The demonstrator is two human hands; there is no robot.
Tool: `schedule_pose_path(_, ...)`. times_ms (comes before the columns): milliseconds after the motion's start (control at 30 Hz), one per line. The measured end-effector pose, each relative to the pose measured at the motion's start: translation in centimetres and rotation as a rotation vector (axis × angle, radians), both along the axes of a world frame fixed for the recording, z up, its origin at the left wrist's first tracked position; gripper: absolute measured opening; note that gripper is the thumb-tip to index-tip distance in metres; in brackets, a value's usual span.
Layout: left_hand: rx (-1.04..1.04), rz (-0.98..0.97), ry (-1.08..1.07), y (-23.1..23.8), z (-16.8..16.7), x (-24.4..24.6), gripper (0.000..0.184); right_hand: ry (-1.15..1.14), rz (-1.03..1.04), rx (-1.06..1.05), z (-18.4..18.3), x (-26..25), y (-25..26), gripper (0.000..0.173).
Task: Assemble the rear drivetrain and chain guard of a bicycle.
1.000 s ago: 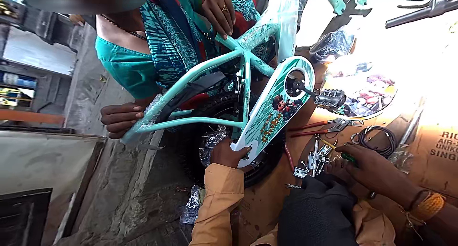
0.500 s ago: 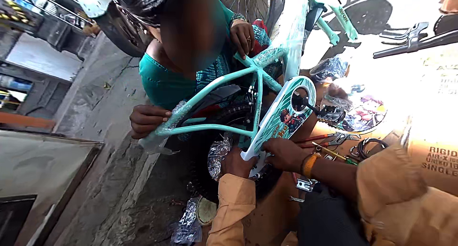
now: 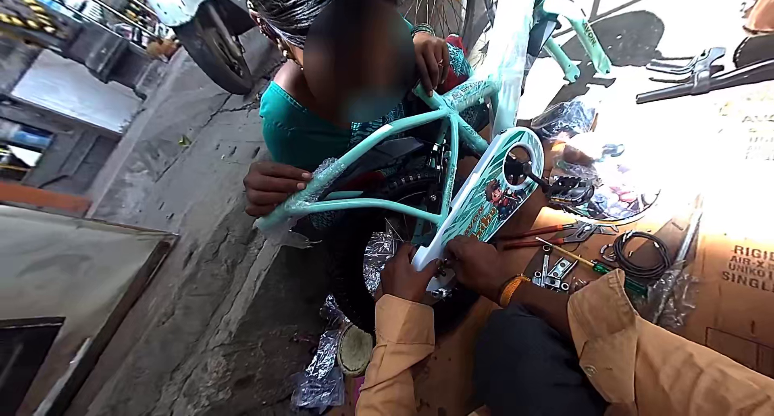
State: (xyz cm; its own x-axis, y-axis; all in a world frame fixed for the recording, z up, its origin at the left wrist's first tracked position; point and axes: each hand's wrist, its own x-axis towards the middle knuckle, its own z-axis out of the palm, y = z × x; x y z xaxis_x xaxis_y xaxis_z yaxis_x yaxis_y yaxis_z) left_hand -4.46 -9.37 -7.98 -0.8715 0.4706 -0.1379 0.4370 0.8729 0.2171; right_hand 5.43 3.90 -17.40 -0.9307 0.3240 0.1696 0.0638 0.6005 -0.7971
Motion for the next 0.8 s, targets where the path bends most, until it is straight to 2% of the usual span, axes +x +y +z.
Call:
schedule_pose_path(133, 0.308, 0.098, -0.096, -2.4, -2.2, 0.3, 0.048, 0.066, 0.058, -0.036, -0.5, 0.3, 0.2, 0.007)
schedule_pose_path(233, 0.508, 0.134, -0.062, -3.4, -4.2, 1.6, 0.047, 0.083, 0.045, -0.109, -1.3, 0.2, 0.9, 0.007)
schedule_pose_path(333, 0.531, 0.190, 0.009, -3.3, -4.8, 2.4, 0.047, 0.024, 0.039, -0.195, -1.5, 1.1, 2.1, 0.018)
schedule_pose_path(433, 0.528, 0.178, -0.036, -3.4, -4.3, 1.7, 0.043, 0.028, 0.029, -0.277, -2.0, 2.3, 3.4, 0.010)
schedule_pose_path(567, 0.550, 0.150, -0.122, -3.8, -3.7, 1.4, 0.037, 0.003, 0.046, -0.291, -2.5, 3.3, 4.7, 0.011)
schedule_pose_path(800, 0.727, 0.156, -0.220, -3.8, -4.5, 1.8, 0.034, -0.122, 0.091, -0.263, -2.8, 3.8, 5.8, 0.010)
